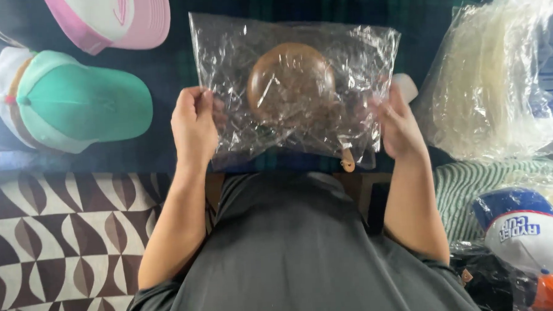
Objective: Preparing baseball caps by brushing, heat-shaping on a mold, and placing them into plastic bags.
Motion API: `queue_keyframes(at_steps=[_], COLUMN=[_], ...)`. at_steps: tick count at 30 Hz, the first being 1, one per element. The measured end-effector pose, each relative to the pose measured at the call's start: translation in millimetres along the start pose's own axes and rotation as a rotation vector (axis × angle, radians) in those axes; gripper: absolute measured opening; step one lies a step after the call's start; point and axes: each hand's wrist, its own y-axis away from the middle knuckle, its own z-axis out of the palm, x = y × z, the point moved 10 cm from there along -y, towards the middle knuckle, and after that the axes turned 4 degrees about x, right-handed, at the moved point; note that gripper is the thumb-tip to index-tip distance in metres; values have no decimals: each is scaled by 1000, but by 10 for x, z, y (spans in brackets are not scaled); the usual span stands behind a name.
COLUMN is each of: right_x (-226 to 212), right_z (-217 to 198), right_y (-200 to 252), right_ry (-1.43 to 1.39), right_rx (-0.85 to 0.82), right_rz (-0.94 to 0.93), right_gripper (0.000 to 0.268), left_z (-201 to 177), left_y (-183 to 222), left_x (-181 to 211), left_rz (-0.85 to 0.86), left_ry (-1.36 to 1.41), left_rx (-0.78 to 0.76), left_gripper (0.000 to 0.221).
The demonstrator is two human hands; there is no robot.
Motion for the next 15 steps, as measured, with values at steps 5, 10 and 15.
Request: queue_keyframes(at_steps=[5, 10, 15], right_x=[101, 542, 812], right_z=[191, -89, -180], right_y=[146, -24, -159], right_ry=[-67, -13, -139], right_rx=[-56, -156, -180], right_rz=[212, 174, 177], right_gripper=[64, 89, 90], left_z=[17, 9, -37], left_y=[132, -126, -220], left_x=[-11, -245, -409], left_rz=[54, 75, 140], left_ry=[-48, -89, -124], left_rx=[119, 96, 61], left_gripper=[16, 15, 15])
